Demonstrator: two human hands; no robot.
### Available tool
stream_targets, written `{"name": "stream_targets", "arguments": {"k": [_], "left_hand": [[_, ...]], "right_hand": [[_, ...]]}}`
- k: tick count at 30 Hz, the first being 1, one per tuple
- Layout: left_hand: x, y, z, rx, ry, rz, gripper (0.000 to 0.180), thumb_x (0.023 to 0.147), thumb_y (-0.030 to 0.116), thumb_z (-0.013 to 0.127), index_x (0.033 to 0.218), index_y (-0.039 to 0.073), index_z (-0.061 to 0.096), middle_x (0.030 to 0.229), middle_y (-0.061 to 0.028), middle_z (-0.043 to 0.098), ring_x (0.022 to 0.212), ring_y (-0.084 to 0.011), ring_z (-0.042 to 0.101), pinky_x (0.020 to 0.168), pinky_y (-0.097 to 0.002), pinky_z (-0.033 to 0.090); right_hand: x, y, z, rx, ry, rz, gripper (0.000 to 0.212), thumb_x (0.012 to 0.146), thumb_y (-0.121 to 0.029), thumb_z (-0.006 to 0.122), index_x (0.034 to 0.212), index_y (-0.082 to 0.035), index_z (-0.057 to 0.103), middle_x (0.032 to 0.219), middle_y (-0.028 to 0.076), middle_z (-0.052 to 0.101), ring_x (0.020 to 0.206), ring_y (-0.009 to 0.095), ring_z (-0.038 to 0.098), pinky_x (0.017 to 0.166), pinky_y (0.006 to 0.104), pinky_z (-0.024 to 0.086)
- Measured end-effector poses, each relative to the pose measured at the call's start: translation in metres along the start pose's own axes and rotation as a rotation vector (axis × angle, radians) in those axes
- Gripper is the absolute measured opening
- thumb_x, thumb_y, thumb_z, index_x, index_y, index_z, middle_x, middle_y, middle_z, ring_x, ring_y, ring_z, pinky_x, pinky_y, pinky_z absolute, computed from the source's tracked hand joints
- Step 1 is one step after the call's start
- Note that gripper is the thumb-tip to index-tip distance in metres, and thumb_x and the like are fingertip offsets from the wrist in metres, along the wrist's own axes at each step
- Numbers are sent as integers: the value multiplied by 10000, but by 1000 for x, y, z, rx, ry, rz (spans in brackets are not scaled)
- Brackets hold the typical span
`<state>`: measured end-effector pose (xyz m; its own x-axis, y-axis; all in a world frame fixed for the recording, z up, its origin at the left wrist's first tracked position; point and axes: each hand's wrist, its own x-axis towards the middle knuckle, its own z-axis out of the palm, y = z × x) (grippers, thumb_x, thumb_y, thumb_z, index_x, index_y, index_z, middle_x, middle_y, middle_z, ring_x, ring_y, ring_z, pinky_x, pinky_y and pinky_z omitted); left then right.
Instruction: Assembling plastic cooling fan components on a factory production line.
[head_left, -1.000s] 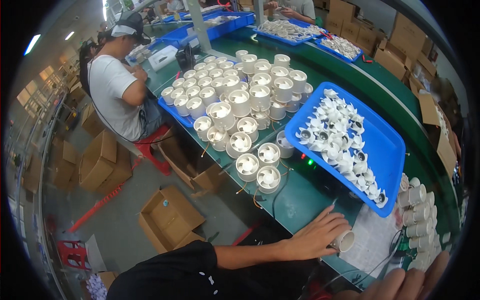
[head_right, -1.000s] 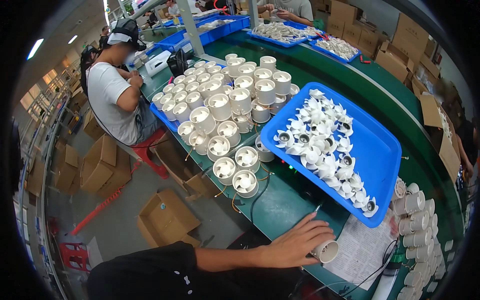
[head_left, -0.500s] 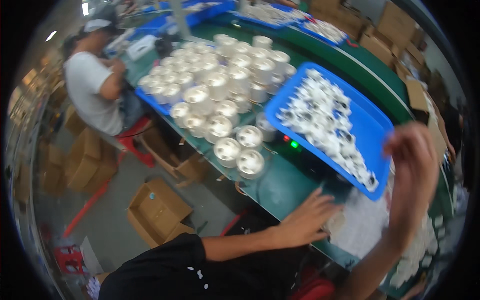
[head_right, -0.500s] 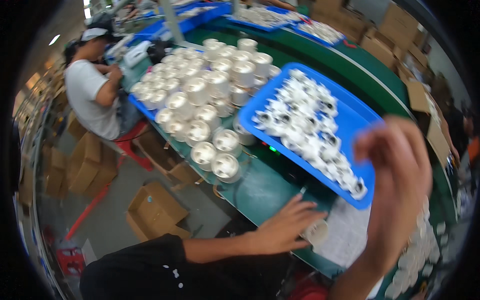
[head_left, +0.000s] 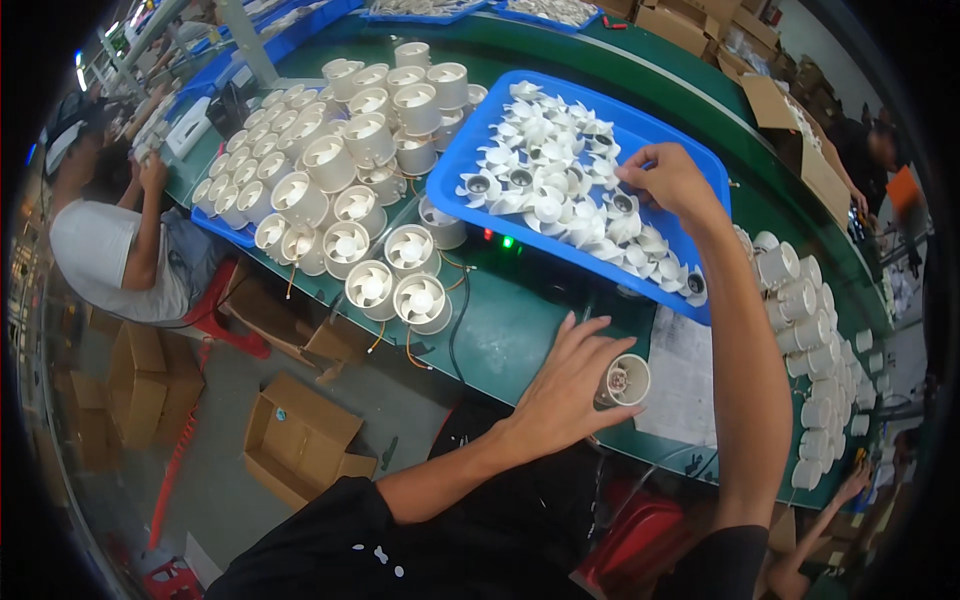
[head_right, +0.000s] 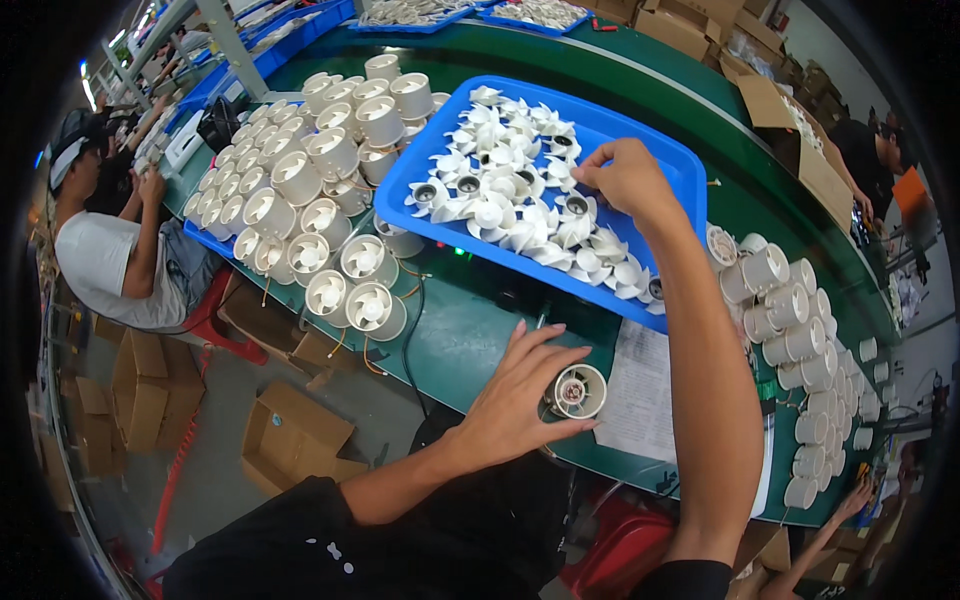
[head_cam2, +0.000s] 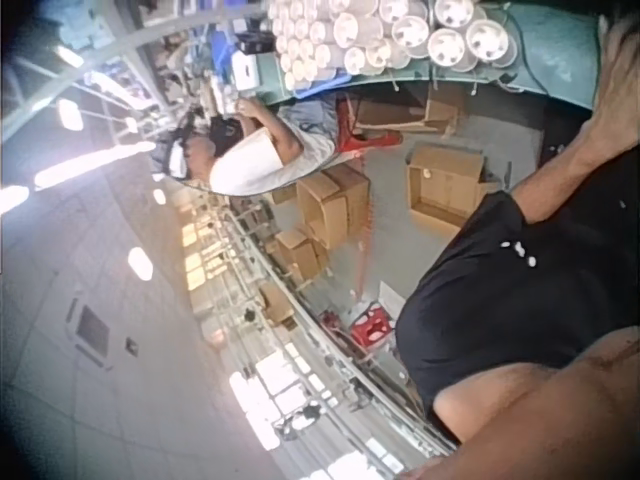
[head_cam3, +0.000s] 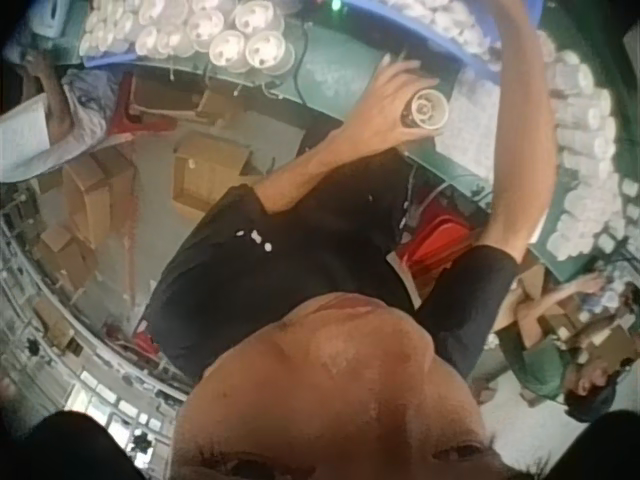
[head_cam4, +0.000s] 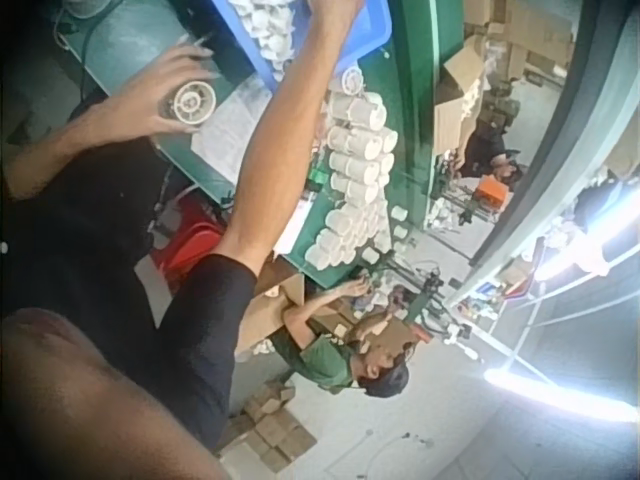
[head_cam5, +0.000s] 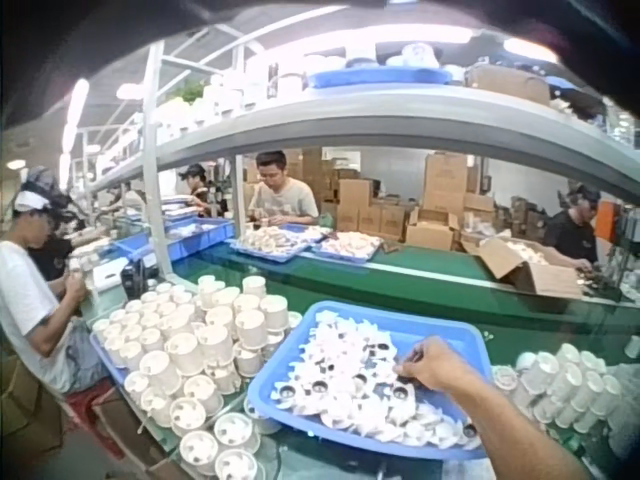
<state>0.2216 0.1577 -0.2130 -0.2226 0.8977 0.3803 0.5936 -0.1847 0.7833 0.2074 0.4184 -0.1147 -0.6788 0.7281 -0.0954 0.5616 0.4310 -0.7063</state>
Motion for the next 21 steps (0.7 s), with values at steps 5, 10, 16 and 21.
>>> {"name": "stream_targets", "arguments": {"k": [5, 10, 16, 21], "left_hand": [[-2, -4, 2, 4, -1, 6, 680, 745, 328, 842, 1294, 39, 564, 1251, -119, 582, 1348, -316, 421, 1186, -575, 182], [-3, -5, 1, -28, -2, 14, 638, 744, 290, 836, 1260, 24, 571, 1238, -136, 580, 1327, -334, 432, 1171, -577, 206], [1, -3, -5, 28, -26, 88, 603, 735, 267, 840, 1206, -10, 586, 1184, -136, 610, 1305, -338, 466, 1155, -583, 222], [0, -5, -5, 16, -39, 67, 622, 728, 279, 847, 1239, 31, 593, 1221, -107, 617, 1317, -324, 464, 1162, -578, 213]], "right_hand": [[-42, -10, 1, -271, 414, -637, 119, 833, -111, 716, 802, -10, 661, 798, 91, 644, 674, 211, 580, 628, 342, 478], [-149, 23, -6, -956, 498, -1390, 90, 727, -114, 664, 776, -40, 648, 850, 86, 613, 736, 209, 575, 650, 356, 481], [-206, 54, -12, -1051, 293, -1463, 139, 797, -199, 596, 761, -73, 641, 907, 85, 648, 780, 186, 587, 686, 333, 492], [-233, 48, -15, -799, -111, -680, 110, 852, -94, 680, 807, -26, 606, 816, 80, 597, 749, 192, 572, 703, 308, 490]]}}
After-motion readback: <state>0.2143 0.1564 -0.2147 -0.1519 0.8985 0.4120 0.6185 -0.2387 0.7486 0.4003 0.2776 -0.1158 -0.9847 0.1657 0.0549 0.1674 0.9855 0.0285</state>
